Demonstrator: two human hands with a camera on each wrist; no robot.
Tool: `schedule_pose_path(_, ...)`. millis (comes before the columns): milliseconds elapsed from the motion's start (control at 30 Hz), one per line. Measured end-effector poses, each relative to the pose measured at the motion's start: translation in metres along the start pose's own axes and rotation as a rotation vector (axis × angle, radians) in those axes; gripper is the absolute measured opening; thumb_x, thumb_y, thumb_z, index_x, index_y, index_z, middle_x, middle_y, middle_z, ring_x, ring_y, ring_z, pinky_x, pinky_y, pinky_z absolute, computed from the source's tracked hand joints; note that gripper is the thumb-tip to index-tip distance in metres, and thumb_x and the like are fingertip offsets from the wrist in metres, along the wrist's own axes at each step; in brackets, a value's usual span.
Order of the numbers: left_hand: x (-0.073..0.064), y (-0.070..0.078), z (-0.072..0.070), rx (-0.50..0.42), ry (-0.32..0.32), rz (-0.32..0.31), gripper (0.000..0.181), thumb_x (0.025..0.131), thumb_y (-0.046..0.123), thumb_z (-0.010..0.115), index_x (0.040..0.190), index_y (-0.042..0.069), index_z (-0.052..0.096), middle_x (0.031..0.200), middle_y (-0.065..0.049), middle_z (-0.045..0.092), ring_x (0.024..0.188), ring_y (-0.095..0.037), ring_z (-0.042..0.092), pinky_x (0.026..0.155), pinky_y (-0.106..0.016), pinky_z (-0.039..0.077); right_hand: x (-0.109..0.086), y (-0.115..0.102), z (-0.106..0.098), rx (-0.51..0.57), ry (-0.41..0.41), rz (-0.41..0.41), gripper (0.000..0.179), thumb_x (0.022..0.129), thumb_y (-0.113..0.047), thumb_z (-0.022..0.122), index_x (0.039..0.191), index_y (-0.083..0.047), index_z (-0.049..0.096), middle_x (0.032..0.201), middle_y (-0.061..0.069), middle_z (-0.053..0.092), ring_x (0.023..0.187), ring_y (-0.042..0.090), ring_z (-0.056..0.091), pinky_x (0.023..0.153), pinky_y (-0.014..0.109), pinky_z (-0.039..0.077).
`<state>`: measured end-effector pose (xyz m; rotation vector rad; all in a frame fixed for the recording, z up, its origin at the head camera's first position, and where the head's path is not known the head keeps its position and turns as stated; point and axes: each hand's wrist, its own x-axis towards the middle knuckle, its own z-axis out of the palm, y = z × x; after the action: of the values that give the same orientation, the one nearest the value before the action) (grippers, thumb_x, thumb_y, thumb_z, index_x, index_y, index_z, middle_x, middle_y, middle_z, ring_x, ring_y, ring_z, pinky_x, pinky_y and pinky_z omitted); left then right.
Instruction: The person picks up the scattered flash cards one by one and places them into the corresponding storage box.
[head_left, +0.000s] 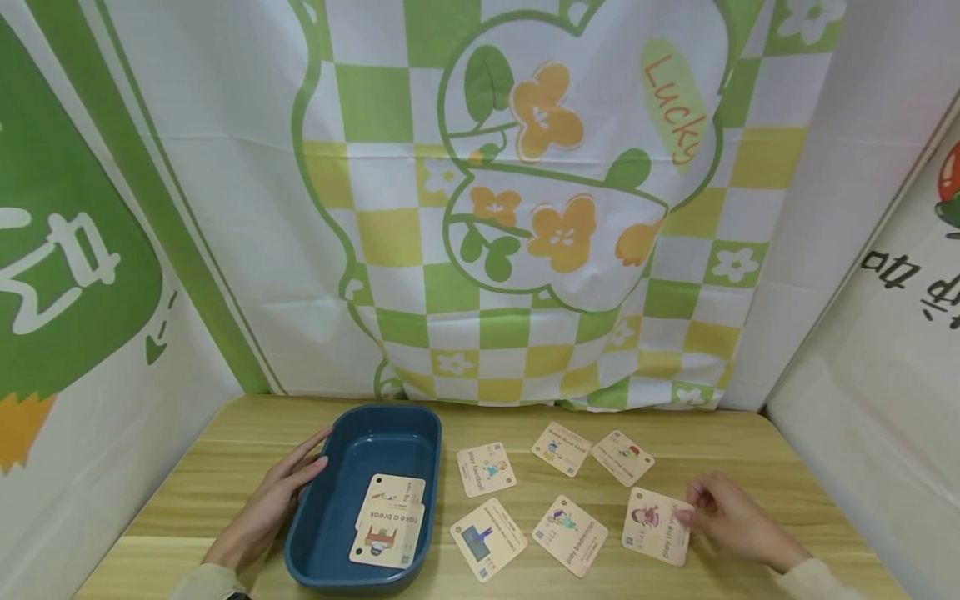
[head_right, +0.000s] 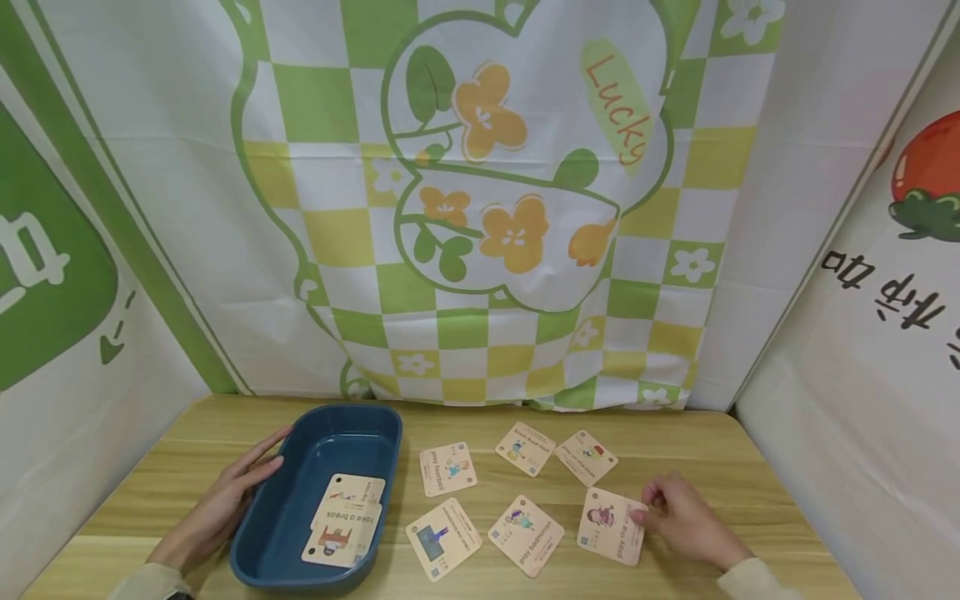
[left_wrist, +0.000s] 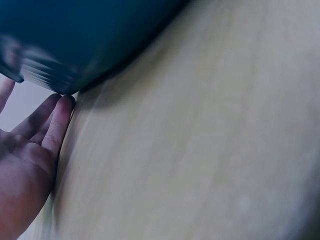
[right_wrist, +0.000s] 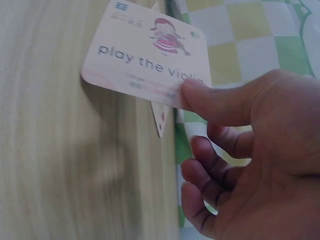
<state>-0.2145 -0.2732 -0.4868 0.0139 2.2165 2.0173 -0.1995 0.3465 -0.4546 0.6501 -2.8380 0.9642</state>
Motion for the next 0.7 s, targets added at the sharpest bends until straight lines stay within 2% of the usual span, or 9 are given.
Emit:
schedule_pose_path(133, 0.000, 0.000, 0.000, 0.002, 0.000, -0.005, 0.064, 0.108, 0.036, 0.049, 0.163, 0.017, 0.022, 0.158, -0.028, 0.029, 0.133, -0.034, 0.047, 0.093, -0.025, 0.048, -0.002, -0.001, -0.005, 0.022, -0.054, -0.018, 0.020, 0.089, -0.008, 0.076, 0.087, -0.007, 0.056, 0.083, 0.002, 0.044, 0.075, 0.005, 0.040, 0.061, 0.024, 0.039)
schedule_pose_path(367, 0.000, -0.001, 0.000, -0.002, -0.004, 0.004, 0.064, 0.108, 0.035, 0.050, 0.163, 0.017, 0.023, 0.158, -0.028, 0.029, 0.132, -0.032, 0.048, 0.094, -0.025, 0.048, -0.004, 0.003, -0.009, 0.029, -0.075, -0.134, 0.019, 0.091, -0.003, 0.073, 0.087, -0.009, 0.056, 0.084, -0.002, 0.047, 0.077, 0.002, 0.042, 0.061, 0.024, 0.039)
schedule_pose_path(700, 0.000, -0.002, -0.001, -0.007, -0.008, 0.011, 0.064, 0.108, 0.035, 0.050, 0.163, 0.017, 0.023, 0.158, -0.027, 0.030, 0.130, -0.029, 0.050, 0.094, -0.026, 0.049, -0.006, 0.000, -0.014, 0.043, -0.124, -0.109, 0.012, 0.093, -0.004, 0.070, 0.087, -0.010, 0.061, 0.085, -0.003, 0.052, 0.078, 0.001, 0.046, 0.064, 0.024, 0.043)
